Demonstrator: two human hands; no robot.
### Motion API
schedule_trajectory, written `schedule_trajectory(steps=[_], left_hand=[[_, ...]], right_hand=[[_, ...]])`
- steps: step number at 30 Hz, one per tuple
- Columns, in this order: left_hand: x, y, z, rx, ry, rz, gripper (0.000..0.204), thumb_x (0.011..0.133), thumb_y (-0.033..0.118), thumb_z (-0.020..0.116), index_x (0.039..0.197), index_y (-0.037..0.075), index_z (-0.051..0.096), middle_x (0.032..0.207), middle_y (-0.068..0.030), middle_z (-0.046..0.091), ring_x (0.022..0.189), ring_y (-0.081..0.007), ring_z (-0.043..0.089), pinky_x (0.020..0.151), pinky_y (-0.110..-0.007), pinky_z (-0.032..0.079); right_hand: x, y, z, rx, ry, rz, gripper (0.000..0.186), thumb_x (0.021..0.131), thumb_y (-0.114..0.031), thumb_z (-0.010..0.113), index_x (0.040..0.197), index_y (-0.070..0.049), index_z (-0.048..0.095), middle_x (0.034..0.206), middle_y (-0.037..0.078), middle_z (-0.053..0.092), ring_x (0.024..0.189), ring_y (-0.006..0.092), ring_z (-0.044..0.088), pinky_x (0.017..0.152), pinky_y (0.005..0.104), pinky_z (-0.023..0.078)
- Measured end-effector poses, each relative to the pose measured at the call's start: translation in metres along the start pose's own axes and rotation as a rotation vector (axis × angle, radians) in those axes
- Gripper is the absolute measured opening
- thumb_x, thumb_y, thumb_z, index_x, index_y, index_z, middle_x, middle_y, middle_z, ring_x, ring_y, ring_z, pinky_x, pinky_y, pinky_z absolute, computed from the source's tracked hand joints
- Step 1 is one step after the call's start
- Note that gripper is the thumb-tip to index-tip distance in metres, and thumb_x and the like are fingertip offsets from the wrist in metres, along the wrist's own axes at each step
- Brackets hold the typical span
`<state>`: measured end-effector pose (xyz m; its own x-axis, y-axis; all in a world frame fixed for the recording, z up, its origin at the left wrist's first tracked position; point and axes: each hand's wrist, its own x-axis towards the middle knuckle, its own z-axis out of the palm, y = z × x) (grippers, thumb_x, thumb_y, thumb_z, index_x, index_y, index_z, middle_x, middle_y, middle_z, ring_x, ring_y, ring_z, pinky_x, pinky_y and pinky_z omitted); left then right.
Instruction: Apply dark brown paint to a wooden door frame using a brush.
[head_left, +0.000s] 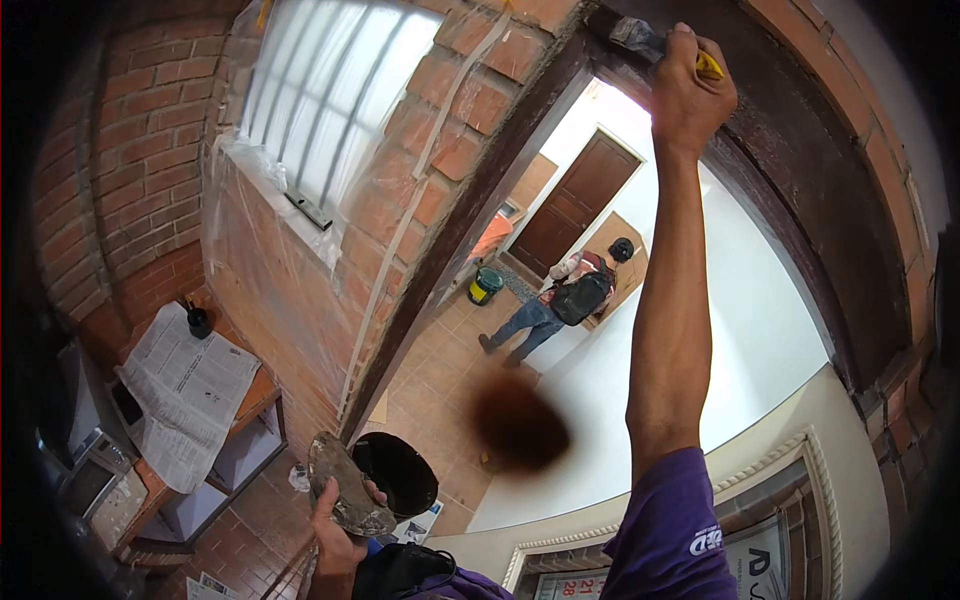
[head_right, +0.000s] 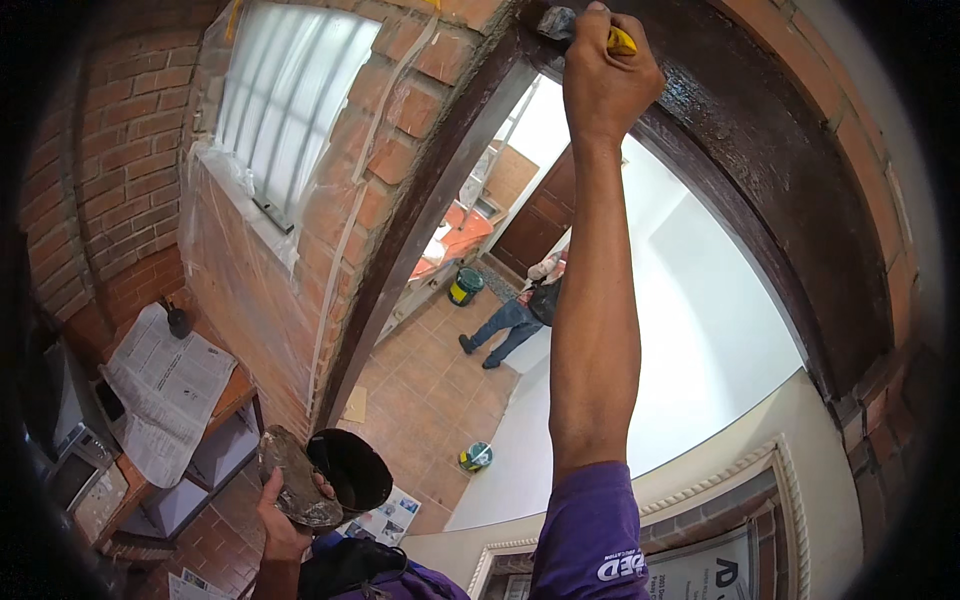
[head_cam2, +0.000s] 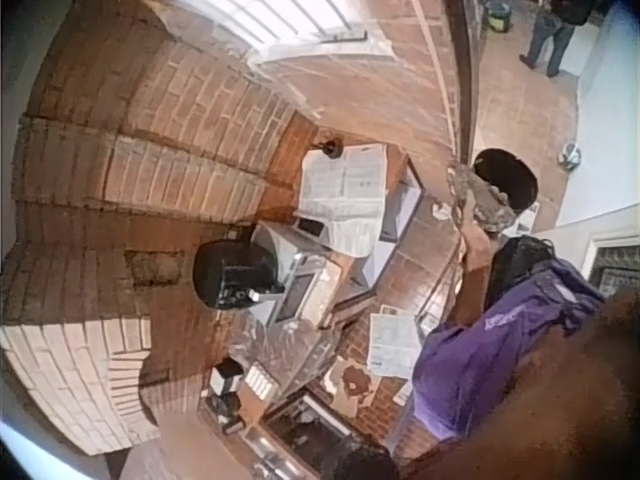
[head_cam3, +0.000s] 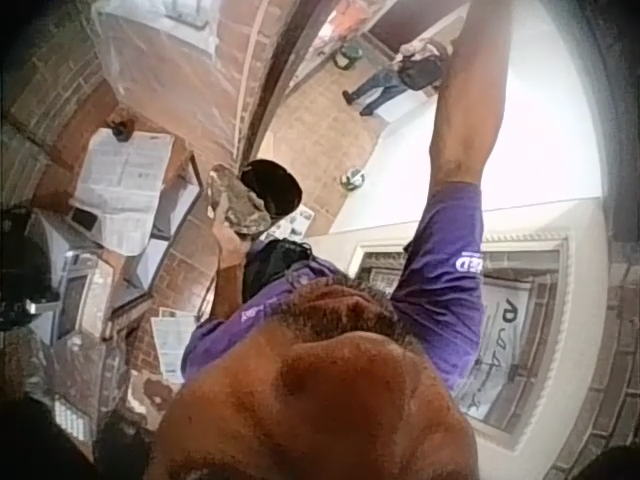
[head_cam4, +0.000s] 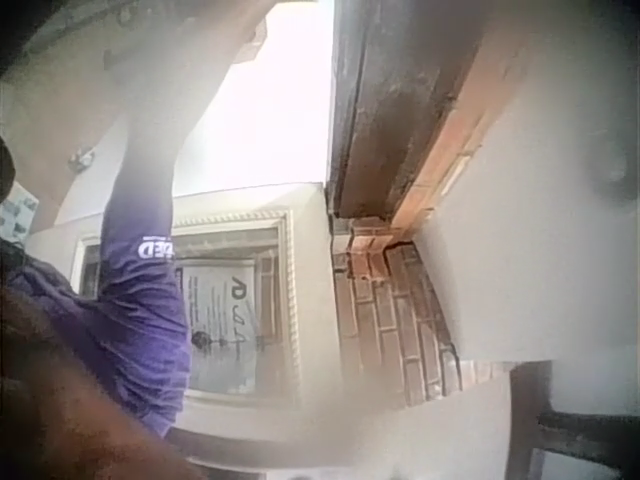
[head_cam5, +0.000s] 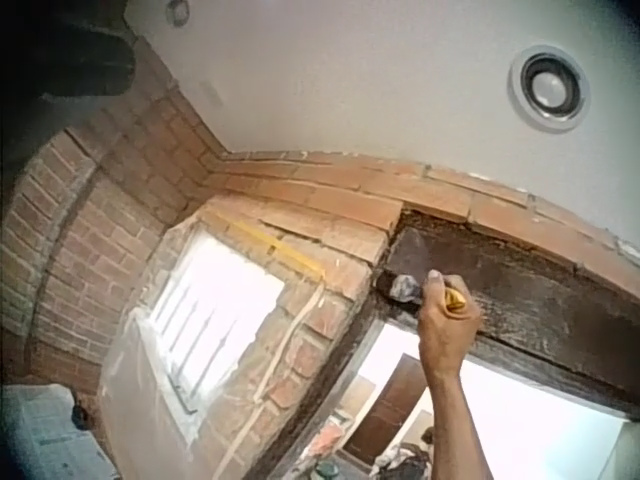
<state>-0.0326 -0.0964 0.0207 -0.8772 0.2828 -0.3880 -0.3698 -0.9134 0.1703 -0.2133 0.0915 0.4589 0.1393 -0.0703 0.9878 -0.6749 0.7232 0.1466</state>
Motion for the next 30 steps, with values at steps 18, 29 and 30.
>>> schedule_trajectory(steps=[18,29,30], left_hand=[[0.004,0.001,-0.009,-0.016,0.029,0.007,0.045,0.083,0.037,0.050,0.105,-0.001,0.046,0.082,-0.0148,0.056,0.073,-0.0282,0.056,0.071,-0.041,0.047],[0.003,0.001,-0.004,-0.022,0.022,-0.018,0.043,0.083,0.037,0.049,0.104,-0.001,0.047,0.082,-0.0151,0.056,0.074,-0.0282,0.055,0.071,-0.041,0.047],[0.003,0.001,-0.004,-0.013,0.027,-0.036,0.043,0.083,0.037,0.049,0.104,-0.001,0.047,0.082,-0.0151,0.056,0.074,-0.0282,0.055,0.072,-0.041,0.046]], right_hand=[[-0.011,0.015,0.003,-0.083,-0.066,-0.135,0.018,0.083,-0.018,0.059,0.074,-0.004,0.062,0.058,-0.002,0.054,0.054,0.0022,0.047,0.048,0.0184,0.037],[0.000,-0.002,-0.004,0.003,-0.027,-0.134,0.021,0.084,-0.021,0.059,0.073,-0.003,0.063,0.056,-0.005,0.050,0.052,0.0016,0.044,0.046,0.0178,0.034],[0.001,-0.004,-0.007,0.027,-0.016,-0.106,0.022,0.084,-0.021,0.059,0.073,-0.003,0.062,0.056,-0.005,0.050,0.052,0.0014,0.043,0.045,0.0179,0.033]])
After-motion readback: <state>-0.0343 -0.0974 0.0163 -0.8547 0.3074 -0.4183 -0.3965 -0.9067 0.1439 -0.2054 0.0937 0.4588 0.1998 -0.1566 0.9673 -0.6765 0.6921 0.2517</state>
